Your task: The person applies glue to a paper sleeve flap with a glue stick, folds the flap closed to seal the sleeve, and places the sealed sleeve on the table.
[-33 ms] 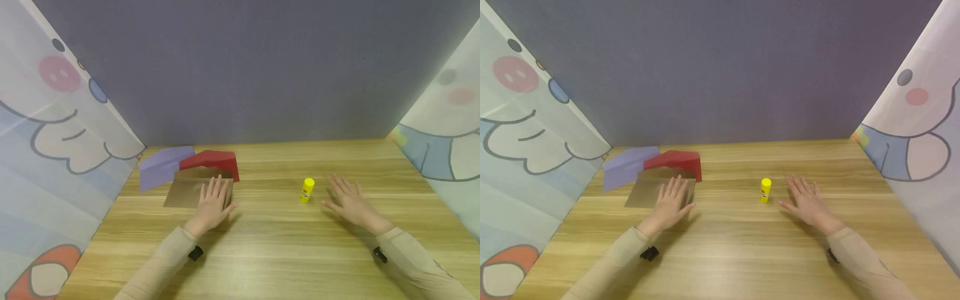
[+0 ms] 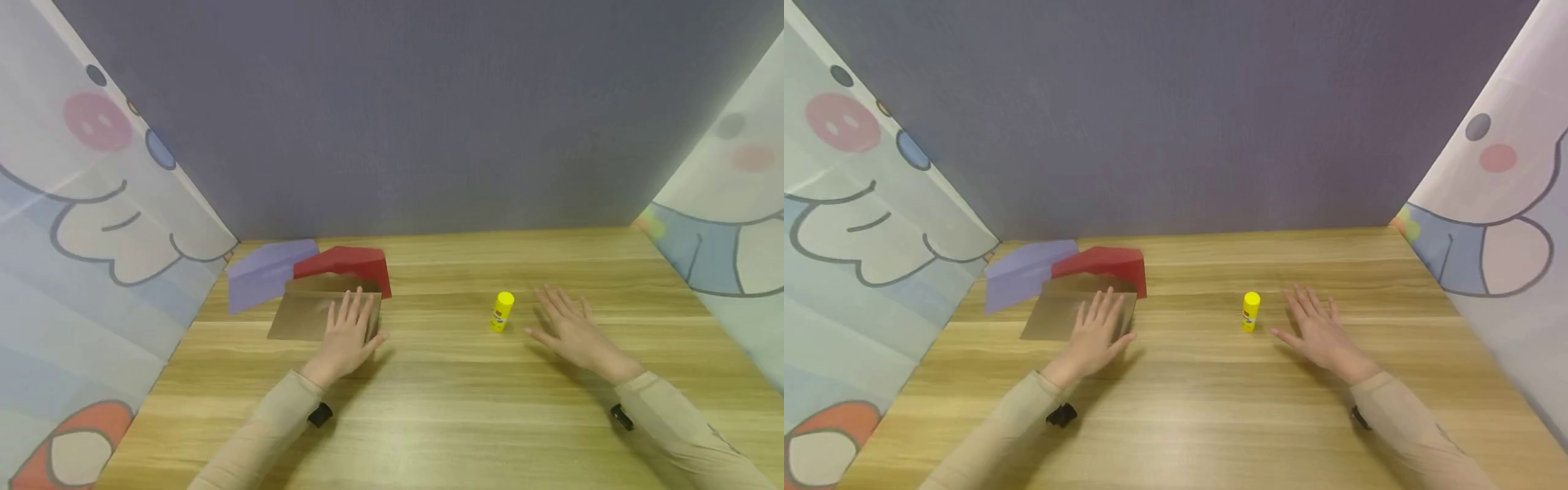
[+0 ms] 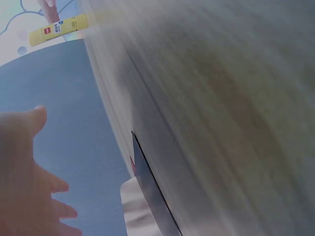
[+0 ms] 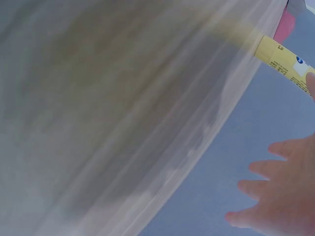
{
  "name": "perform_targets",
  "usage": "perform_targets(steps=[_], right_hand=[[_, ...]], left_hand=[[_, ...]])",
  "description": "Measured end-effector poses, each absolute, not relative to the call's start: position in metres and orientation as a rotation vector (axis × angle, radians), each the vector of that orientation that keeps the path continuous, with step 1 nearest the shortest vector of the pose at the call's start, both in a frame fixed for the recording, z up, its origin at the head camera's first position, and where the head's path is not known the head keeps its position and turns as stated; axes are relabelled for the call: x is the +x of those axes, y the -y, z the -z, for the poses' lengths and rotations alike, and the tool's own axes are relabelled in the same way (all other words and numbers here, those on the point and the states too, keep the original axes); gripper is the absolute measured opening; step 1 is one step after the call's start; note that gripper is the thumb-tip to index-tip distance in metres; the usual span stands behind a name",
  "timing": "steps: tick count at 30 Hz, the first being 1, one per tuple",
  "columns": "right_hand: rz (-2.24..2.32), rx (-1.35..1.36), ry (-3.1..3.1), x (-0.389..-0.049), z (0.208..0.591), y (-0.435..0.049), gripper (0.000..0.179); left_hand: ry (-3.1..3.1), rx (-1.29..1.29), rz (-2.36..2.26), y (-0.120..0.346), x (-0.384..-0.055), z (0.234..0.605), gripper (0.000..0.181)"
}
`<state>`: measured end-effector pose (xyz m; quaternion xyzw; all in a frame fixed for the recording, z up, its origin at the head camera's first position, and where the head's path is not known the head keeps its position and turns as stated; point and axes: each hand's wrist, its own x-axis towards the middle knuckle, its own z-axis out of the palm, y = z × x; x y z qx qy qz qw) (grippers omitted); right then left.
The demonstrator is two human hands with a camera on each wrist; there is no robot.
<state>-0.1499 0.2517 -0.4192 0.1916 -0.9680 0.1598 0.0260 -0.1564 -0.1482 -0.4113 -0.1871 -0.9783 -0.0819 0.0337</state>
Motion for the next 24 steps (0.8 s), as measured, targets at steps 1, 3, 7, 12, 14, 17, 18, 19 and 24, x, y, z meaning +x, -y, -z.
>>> perform_targets(steps=[1, 3, 7, 12, 14, 17, 18, 19, 24], right_hand=[[-0.490, 0.594, 2.991, -0.150, 0.419, -0.252, 0.079], [-0.487, 0.595, 2.989, -0.150, 0.419, -0.251, 0.079], [-0.473, 0.598, 2.991, -0.151, 0.417, -0.251, 0.080], [-0.463, 0.581, 3.001, -0.151, 0.415, -0.250, 0.081], [-0.462, 0.579, 3.001, -0.152, 0.414, -0.249, 0.081], [-0.459, 0.583, 3.001, -0.153, 0.411, -0.247, 0.080], [-0.455, 0.584, 3.000, -0.153, 0.411, -0.247, 0.080], [-0.449, 0.584, 2.997, -0.154, 0.410, -0.246, 0.080], [-0.435, 0.589, 2.974, -0.156, 0.407, -0.243, 0.077]], left_hand=[[3.011, -0.576, 0.253, 0.148, -0.157, 0.411, 0.075], [3.010, -0.576, 0.253, 0.149, -0.157, 0.412, 0.075], [3.000, -0.577, 0.258, 0.150, -0.158, 0.411, 0.074], [2.994, -0.583, 0.276, 0.150, -0.157, 0.411, 0.072], [2.994, -0.581, 0.283, 0.150, -0.156, 0.411, 0.072], [2.978, -0.585, 0.293, 0.151, -0.156, 0.411, 0.071], [2.977, -0.586, 0.295, 0.151, -0.156, 0.411, 0.071], [2.970, -0.588, 0.284, 0.151, -0.156, 0.411, 0.071], [2.947, -0.606, 0.289, 0.152, -0.155, 0.411, 0.070]])
